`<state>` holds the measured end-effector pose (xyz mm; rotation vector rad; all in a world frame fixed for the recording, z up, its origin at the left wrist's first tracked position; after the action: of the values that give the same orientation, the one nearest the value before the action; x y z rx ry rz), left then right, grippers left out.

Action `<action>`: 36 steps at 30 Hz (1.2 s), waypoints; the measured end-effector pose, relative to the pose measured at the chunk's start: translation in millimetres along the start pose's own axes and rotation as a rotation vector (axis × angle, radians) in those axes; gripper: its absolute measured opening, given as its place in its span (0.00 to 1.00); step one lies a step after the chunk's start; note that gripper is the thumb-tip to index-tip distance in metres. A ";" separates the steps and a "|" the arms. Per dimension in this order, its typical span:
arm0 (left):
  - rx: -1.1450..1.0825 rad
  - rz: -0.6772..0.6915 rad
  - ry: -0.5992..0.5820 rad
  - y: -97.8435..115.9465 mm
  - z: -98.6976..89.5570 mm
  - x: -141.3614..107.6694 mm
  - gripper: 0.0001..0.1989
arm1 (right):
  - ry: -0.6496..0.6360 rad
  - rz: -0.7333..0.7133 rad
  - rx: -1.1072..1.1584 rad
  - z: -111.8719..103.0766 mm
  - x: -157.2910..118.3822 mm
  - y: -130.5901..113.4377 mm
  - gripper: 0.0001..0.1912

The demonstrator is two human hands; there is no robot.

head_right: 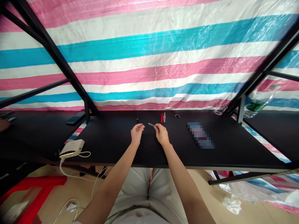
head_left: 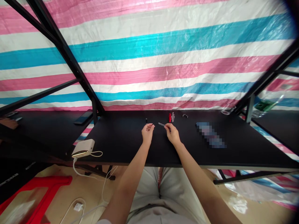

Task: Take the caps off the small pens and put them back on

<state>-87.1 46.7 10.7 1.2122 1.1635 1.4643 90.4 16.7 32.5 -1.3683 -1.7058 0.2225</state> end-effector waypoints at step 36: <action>0.122 0.234 -0.266 29.7 19.7 -10.5 0.28 | -0.151 0.045 0.112 48.6 45.3 -15.0 0.06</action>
<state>-68.0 33.8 39.9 1.6186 0.9650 1.3622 46.1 68.0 38.1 -1.3361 -1.7592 0.4500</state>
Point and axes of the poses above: each hand's wrist, its own x-axis towards the middle knuckle, its own z-axis out of the palm, y = z × x, the point moved 8 cm from there along x, towards the middle knuckle, and after that the axes turned 4 degrees about -y, right-handed, at the moved point
